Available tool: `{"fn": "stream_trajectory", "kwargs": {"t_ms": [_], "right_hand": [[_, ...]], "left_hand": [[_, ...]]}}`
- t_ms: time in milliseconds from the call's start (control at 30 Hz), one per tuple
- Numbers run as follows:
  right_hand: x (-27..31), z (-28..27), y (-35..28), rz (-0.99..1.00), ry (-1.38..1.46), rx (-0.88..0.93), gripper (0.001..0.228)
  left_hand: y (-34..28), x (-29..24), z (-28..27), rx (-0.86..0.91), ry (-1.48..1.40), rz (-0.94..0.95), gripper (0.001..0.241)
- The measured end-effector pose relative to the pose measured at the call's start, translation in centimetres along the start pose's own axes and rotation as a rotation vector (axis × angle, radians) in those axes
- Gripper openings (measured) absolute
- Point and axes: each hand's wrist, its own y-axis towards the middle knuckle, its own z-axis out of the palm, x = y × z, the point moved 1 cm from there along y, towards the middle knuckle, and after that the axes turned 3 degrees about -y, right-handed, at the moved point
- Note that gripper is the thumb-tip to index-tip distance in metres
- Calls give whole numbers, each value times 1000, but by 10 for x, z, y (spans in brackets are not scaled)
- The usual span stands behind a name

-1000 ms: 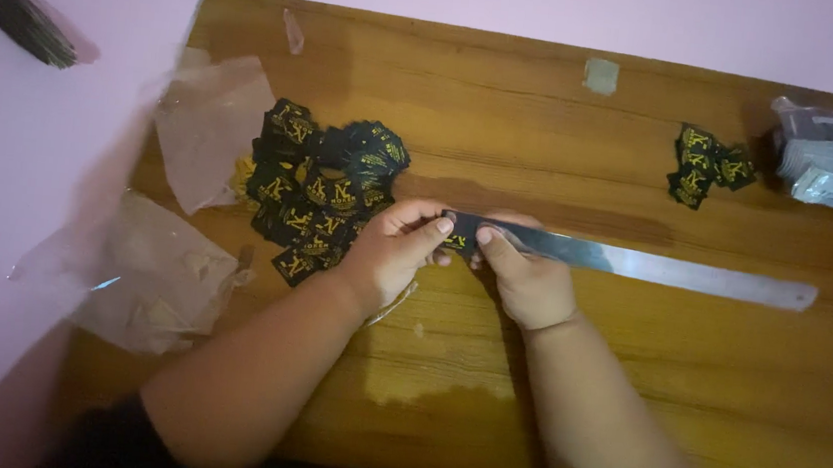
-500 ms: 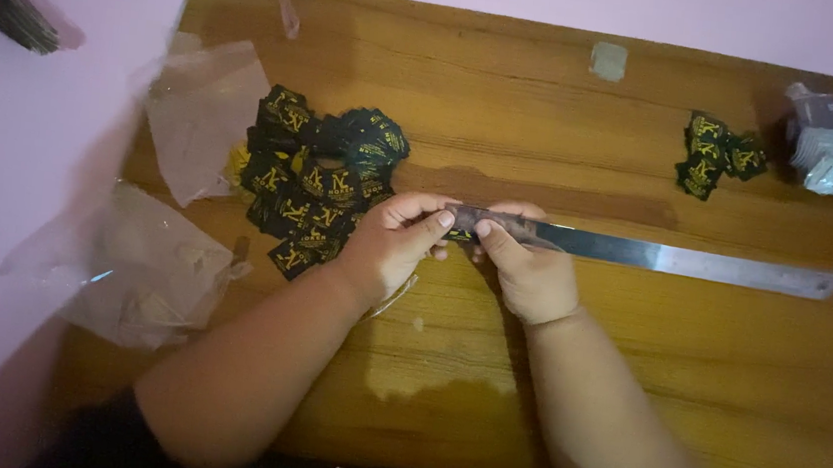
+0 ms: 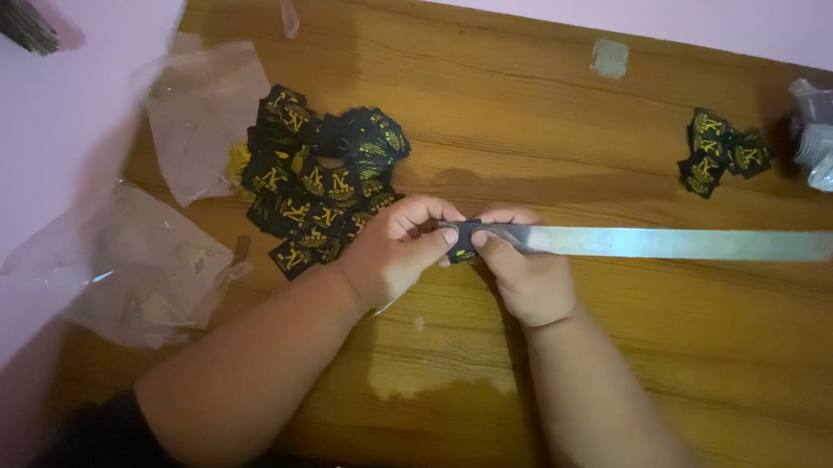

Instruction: The person is using a metal ruler to measure the dimensions of small fabric clothing labels on a wooden table.

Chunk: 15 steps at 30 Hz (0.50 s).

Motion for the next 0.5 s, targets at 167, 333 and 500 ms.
{"fn": "stream_trajectory", "kwargs": {"t_ms": [167,333,500], "right_hand": [[9,10,-3,110,184,-32,23],[3,8,-2,85,193,-41,27],[-11,3,1,58,120,-63,17]], "left_hand": [[10,19,-10,-84,-191,-37,18],[8,8,-1,-104,-304,-40,11],[10,21,-8,-74,-261,-85,9]]}}
